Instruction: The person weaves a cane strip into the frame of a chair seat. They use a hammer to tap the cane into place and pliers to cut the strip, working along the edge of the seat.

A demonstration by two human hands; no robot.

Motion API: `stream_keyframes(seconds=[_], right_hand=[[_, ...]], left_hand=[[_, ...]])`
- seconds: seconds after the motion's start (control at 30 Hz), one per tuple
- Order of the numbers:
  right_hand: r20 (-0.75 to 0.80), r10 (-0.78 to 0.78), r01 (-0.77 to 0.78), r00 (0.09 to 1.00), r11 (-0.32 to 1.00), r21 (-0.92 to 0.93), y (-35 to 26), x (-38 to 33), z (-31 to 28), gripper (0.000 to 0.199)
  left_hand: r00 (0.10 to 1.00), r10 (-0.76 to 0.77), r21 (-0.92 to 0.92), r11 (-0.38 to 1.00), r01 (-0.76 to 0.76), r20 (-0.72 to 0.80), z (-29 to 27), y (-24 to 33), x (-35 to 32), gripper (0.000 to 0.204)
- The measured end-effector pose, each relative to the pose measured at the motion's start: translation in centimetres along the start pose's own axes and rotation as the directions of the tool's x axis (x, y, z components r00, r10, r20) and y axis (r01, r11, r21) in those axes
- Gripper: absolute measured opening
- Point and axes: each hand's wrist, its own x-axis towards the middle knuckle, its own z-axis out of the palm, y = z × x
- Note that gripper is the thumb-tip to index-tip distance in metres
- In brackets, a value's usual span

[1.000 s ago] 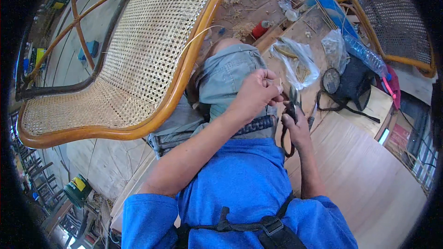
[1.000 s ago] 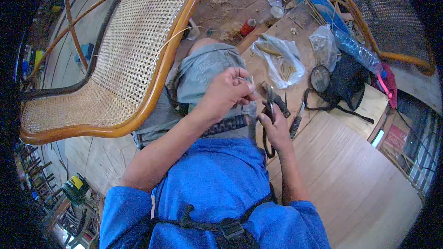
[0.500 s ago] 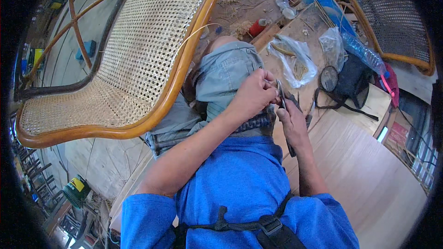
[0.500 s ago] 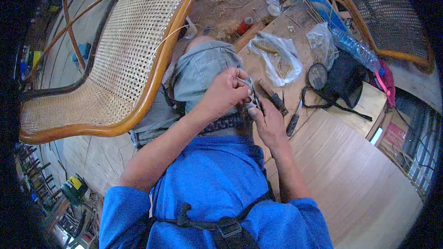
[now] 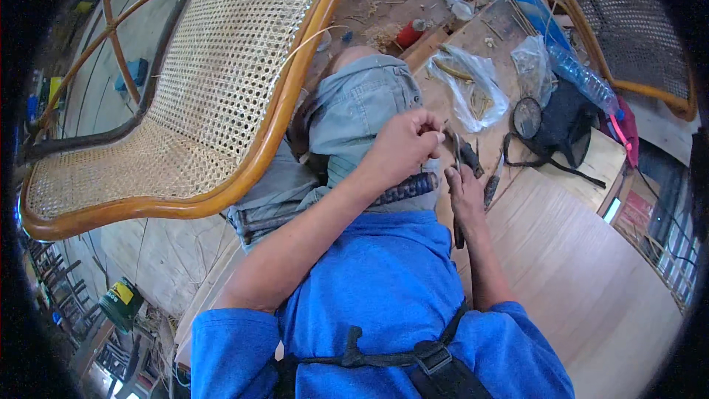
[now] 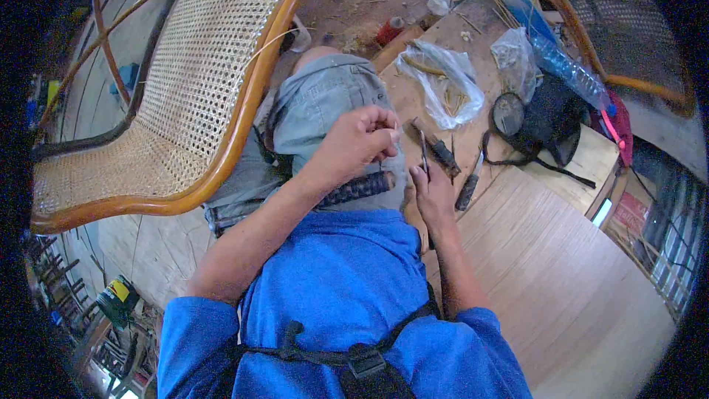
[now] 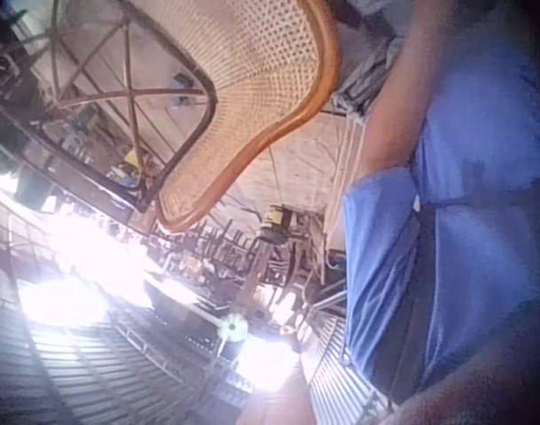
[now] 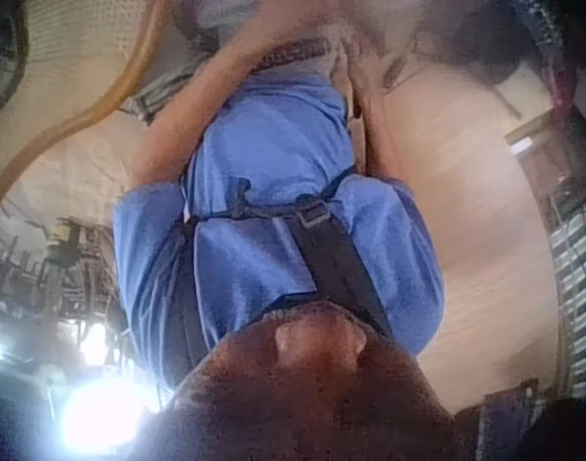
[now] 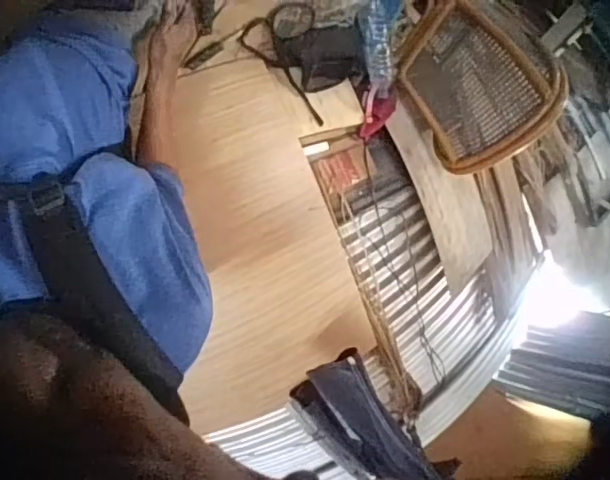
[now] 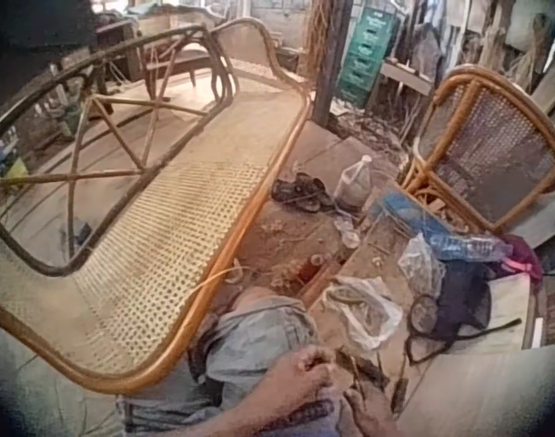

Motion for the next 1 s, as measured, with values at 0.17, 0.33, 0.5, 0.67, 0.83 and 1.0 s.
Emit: stream_keyframes(seconds=[0.17,0.33,0.5,0.67,0.83,1.0], right_hand=[[-0.399,-0.313,0.369,0.862,0.927,0.071,-2.1,-1.0,-0.7,0.022],[-0.161,-0.206,0.261,0.965,0.704,0.66,-7.5,-1.8,-3.2,0.018],[-0.076,-0.21,0.192,0.975,0.612,0.767,-10.1,-2.3,-3.1,0.018],[-0.055,-0.343,0.239,0.938,0.522,0.819,-9.2,-2.5,-3.1,0.016],[0.041,-0.25,0.035,0.967,0.293,0.955,-10.8,-3.1,-2.9,0.013],[0.109,-0.163,-0.07,0.981,0.231,0.971,-11.9,-3.7,-2.6,0.014]], left_hand=[[1.0,0.02,-0.018,1.0,-0.02,-0.008,-0.2,0.5,-0.6,0.014],[0.998,0.07,0.045,0.996,-0.07,0.01,0.3,1.5,-2.3,0.018],[0.998,0.05,-0.022,0.999,-0.049,0.043,0.3,2.6,-3.6,0.024],[0.991,-0.047,-0.034,0.998,0.052,0.122,-0.4,4.6,-4.8,0.025],[0.99,0.081,-0.002,0.997,-0.081,0.117,-0.6,3.9,-6.0,0.017],[0.998,0.039,0.05,0.998,-0.041,0.039,-0.7,4.7,-6.3,0.013]])
